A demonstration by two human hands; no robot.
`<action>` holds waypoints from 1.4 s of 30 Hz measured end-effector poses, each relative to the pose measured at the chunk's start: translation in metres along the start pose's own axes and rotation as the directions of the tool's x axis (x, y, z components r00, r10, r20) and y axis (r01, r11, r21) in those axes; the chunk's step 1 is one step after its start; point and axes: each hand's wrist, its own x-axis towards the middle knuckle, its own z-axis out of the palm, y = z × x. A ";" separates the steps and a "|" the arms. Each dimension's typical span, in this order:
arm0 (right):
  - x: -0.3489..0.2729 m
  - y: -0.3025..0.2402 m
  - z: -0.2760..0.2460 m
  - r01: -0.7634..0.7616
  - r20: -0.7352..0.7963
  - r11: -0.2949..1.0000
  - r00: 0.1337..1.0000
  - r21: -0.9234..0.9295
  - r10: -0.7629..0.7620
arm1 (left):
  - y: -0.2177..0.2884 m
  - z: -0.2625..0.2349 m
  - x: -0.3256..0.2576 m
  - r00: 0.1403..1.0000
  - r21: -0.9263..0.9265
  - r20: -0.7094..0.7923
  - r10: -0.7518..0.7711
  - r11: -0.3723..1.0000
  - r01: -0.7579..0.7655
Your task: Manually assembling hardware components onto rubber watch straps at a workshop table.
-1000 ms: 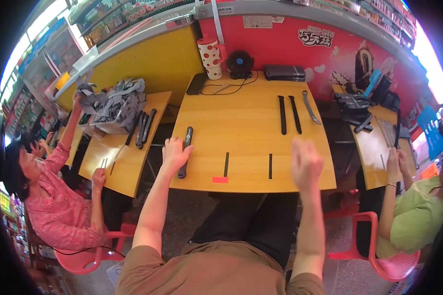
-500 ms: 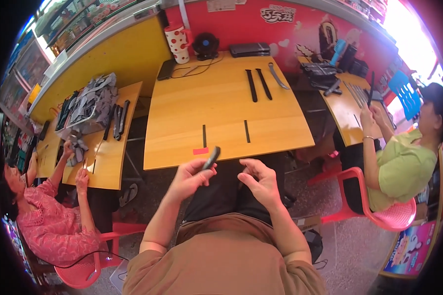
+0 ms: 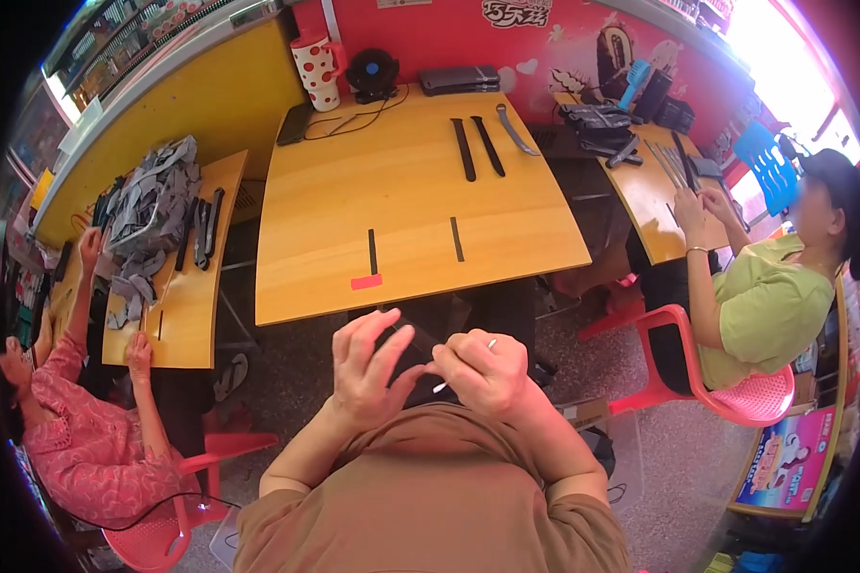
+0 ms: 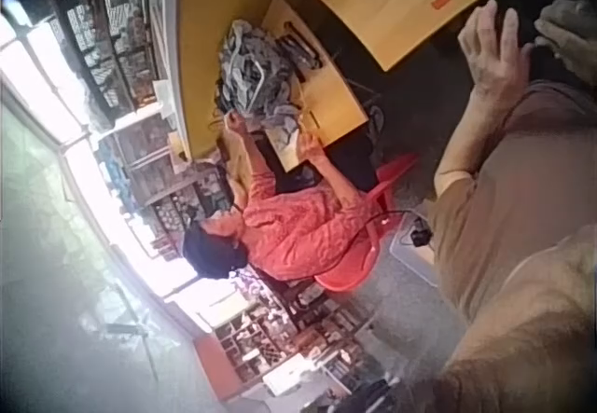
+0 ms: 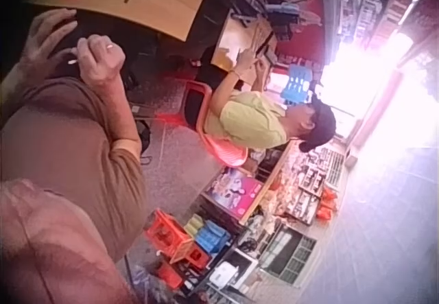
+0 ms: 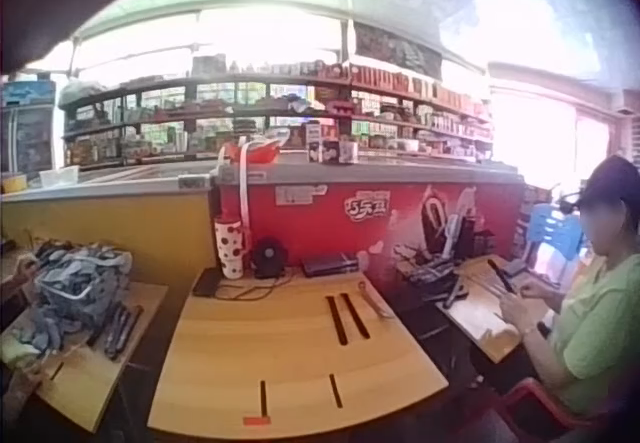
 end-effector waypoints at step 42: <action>-0.017 0.012 0.009 -0.715 0.090 0.647 0.686 0.266 0.722 | -0.037 0.051 0.011 0.674 -0.604 0.678 -0.294 0.298 0.739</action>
